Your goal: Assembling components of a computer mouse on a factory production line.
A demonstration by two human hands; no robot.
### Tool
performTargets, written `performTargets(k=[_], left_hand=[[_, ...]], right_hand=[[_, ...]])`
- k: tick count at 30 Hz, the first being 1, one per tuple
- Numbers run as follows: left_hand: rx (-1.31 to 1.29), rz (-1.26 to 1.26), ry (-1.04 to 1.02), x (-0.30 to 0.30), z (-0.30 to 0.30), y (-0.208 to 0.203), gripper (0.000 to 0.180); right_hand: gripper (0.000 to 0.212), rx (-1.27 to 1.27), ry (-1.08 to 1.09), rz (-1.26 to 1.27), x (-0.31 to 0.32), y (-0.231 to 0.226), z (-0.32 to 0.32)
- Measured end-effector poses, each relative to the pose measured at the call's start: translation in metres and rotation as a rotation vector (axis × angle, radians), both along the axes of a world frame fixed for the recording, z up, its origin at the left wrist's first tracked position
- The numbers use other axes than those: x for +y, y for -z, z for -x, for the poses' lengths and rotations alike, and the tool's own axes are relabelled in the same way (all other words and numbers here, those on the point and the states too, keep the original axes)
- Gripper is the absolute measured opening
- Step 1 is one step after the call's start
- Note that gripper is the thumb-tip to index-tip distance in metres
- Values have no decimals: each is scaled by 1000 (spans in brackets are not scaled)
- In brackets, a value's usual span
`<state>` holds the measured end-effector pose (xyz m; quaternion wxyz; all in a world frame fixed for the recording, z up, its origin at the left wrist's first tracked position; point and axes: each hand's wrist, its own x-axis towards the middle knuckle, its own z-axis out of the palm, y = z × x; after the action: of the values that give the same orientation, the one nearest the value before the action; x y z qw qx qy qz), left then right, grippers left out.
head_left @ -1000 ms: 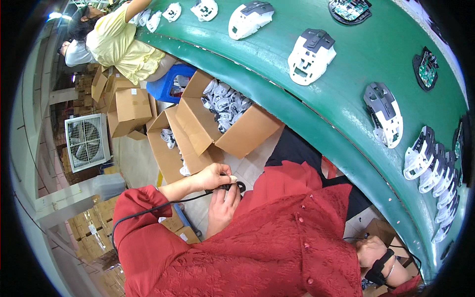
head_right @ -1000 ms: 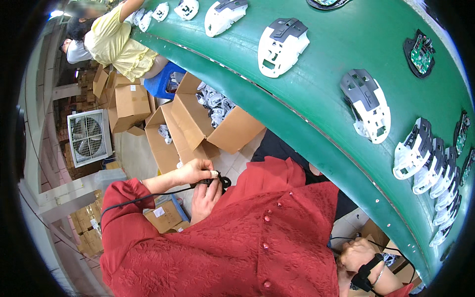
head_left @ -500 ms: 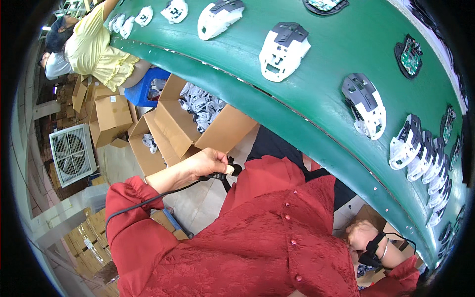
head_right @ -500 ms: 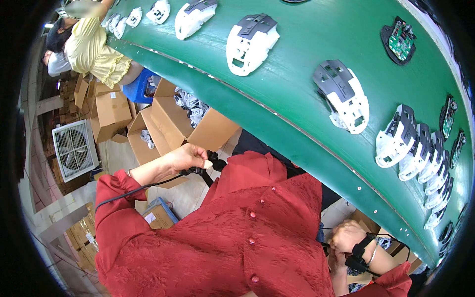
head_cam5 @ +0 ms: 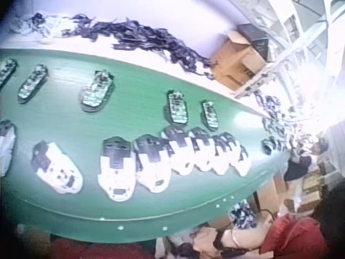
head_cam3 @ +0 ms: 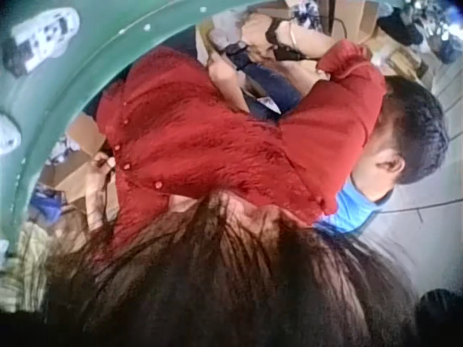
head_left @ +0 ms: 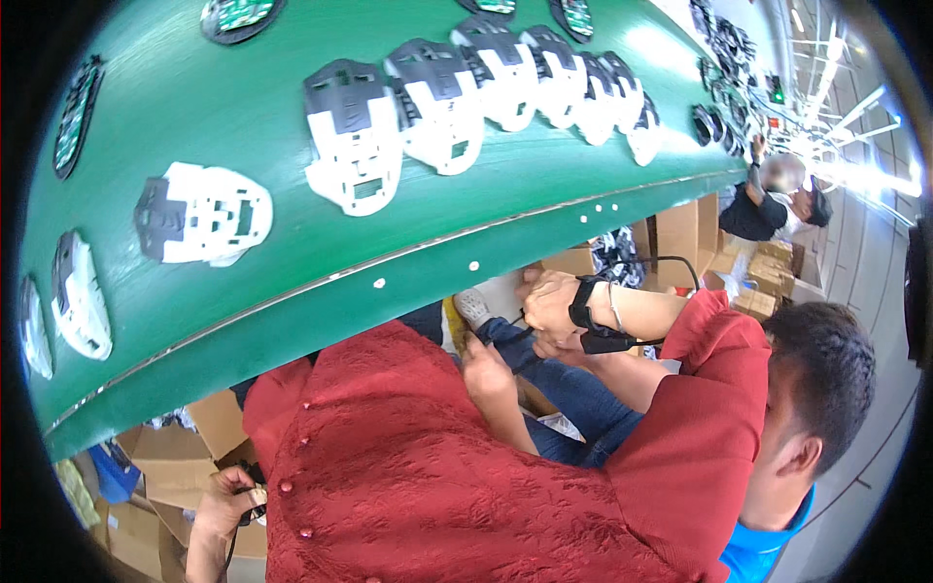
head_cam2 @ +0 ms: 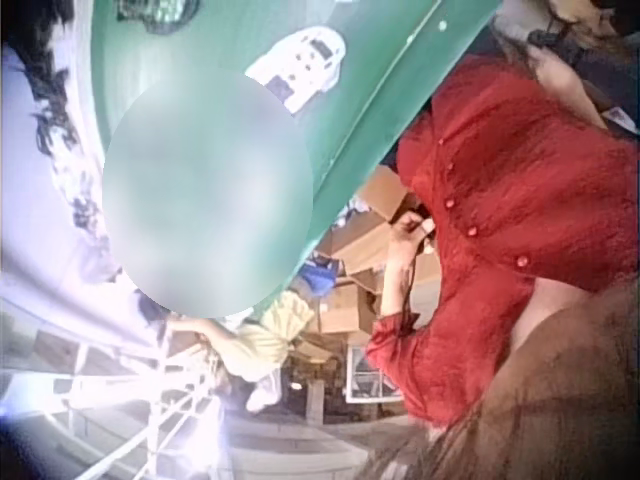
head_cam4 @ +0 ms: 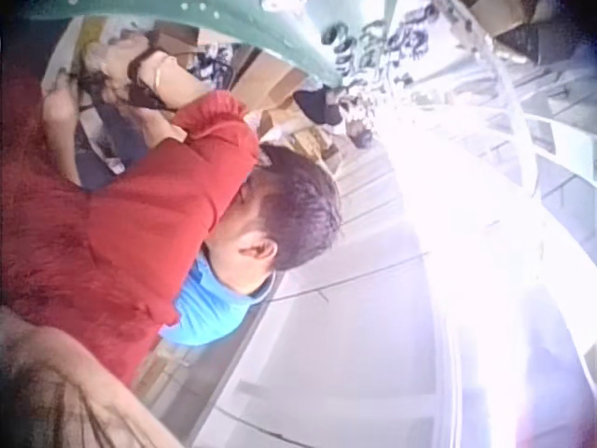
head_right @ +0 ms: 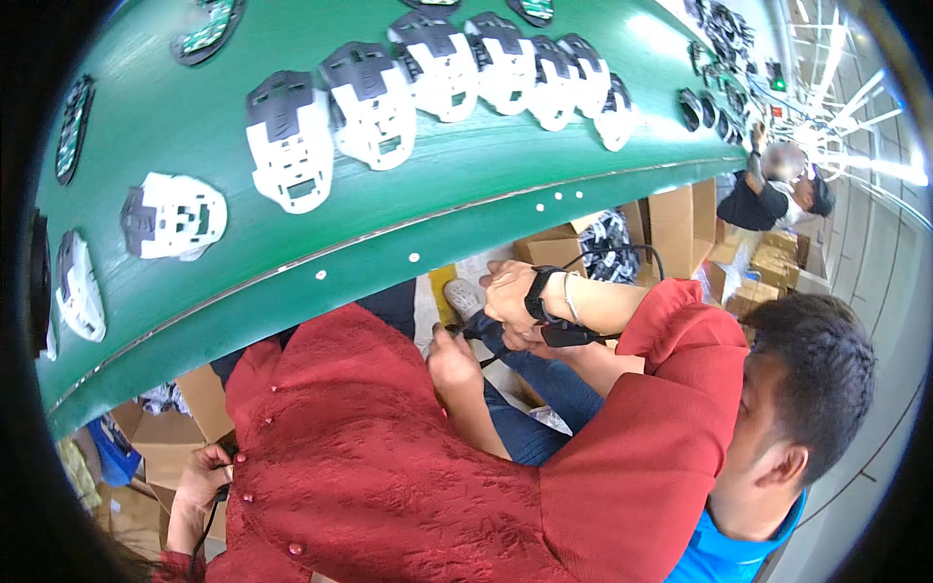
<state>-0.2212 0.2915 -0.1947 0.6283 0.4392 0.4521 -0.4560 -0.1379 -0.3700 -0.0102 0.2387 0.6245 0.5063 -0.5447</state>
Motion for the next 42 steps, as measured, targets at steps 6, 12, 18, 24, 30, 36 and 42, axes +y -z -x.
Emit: performTargets(k=[6,12,18,24,30,36,42], left_hand=[[-98,34,112,-10,-22,11,24],[-39,99,62,-1,-14,16,22],[6,155,-15,-13,-26,-4,18],[-14,222,51,-1,-22,5,18],[-15,219,72,-3,-22,12,17],[-54,290,178,6,-31,19,17],[-48,314,21,13,-5,36,17]], right_hand=[[21,-75,79,-26,107,123,-150],[18,-180,70,142,164,155,-210],[18,-466,146,-137,136,178,-210],[21,-562,328,-804,186,144,-197],[40,-564,252,-550,256,115,-173],[25,-342,15,-771,177,222,-134],[26,-273,608,168,224,196,-94]])
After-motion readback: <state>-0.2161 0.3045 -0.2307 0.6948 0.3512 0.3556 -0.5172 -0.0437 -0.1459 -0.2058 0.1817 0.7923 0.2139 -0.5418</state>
